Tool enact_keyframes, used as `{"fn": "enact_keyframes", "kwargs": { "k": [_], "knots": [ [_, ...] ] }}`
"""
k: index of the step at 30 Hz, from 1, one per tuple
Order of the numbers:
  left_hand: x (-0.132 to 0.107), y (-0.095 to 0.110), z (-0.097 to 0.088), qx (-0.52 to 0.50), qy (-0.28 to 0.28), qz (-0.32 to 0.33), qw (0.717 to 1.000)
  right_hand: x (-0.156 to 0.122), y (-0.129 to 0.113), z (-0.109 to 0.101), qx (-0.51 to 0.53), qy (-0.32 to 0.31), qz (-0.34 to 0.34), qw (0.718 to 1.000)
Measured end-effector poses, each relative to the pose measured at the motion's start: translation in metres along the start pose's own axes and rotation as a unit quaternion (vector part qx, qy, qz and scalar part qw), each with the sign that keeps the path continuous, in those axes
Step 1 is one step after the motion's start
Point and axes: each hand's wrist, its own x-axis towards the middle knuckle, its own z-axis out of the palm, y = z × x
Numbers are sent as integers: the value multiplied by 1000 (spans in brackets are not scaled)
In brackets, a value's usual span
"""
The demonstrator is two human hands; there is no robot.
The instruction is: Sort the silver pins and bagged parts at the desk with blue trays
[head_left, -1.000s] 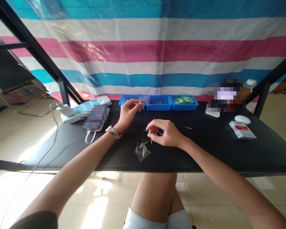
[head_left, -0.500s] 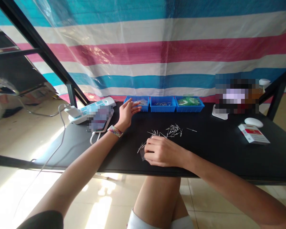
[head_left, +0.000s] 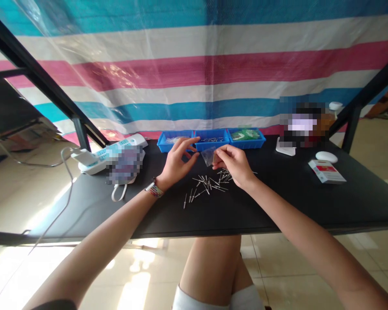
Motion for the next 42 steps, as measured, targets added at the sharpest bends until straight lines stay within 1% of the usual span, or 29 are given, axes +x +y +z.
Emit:
{"fn": "enact_keyframes", "kwargs": {
  "k": [2,3,5,7,8,11,13,15,17,19,22,24,27,29,30,32,34,35,37,38,39,40,41,42],
  "knots": [
    [-1,6,0,20,-50,45,998,3,2,-1,54,-6,40,998],
    [-1,7,0,24,-65,58,996,3,2,-1,72,-15,56,996],
    [-2,9,-1,19,-75,61,995,2,2,1,85,-40,75,993],
    [-1,8,-1,3,-71,39,997,0,3,2,60,-49,70,995],
    [-1,8,-1,-7,-68,18,997,0,3,3,38,-44,58,997],
    [-1,7,-1,-69,-64,-64,993,-1,3,4,-15,-12,12,1000],
    [0,7,0,-127,-67,-111,983,-2,1,4,-29,-19,0,999],
    [1,7,1,-164,-68,-134,975,-3,-1,5,-13,-58,29,998],
    [0,8,2,-176,-79,-137,972,-3,-2,5,27,-93,78,992],
    [0,8,2,-182,-94,-132,970,-3,-1,5,62,-97,111,987],
    [-1,7,2,-179,-90,-102,974,-1,3,3,80,-75,128,986],
    [-1,6,1,-155,-74,-58,983,1,5,2,94,-66,141,983],
    [-1,5,-2,-50,-68,39,996,1,5,1,101,-60,149,982],
    [-2,5,-3,29,-71,94,993,1,4,1,95,-67,150,982],
    [-2,5,-3,56,-70,111,990,1,3,1,89,-75,149,982],
    [-2,5,-2,72,-61,118,989,1,1,0,73,-96,143,982],
    [0,3,-2,68,-32,92,993,2,0,-1,43,-111,124,985],
    [1,0,-2,70,-11,71,995,1,0,-3,15,-110,103,989],
    [4,-8,-5,87,40,24,995,-4,0,-4,-81,-76,26,993],
    [6,-14,-8,101,62,4,993,-9,0,-3,-150,-50,-28,987],
    [8,-20,-12,120,74,-10,990,-17,0,0,-227,-28,-87,970],
    [10,-28,-16,149,83,-16,985,-27,0,5,-305,-13,-147,941],
    [11,-35,-21,184,93,-16,978,-39,1,11,-375,-24,-192,906],
    [12,-42,-26,221,88,-12,971,-51,1,19,-430,-57,-226,872]
  ]
}}
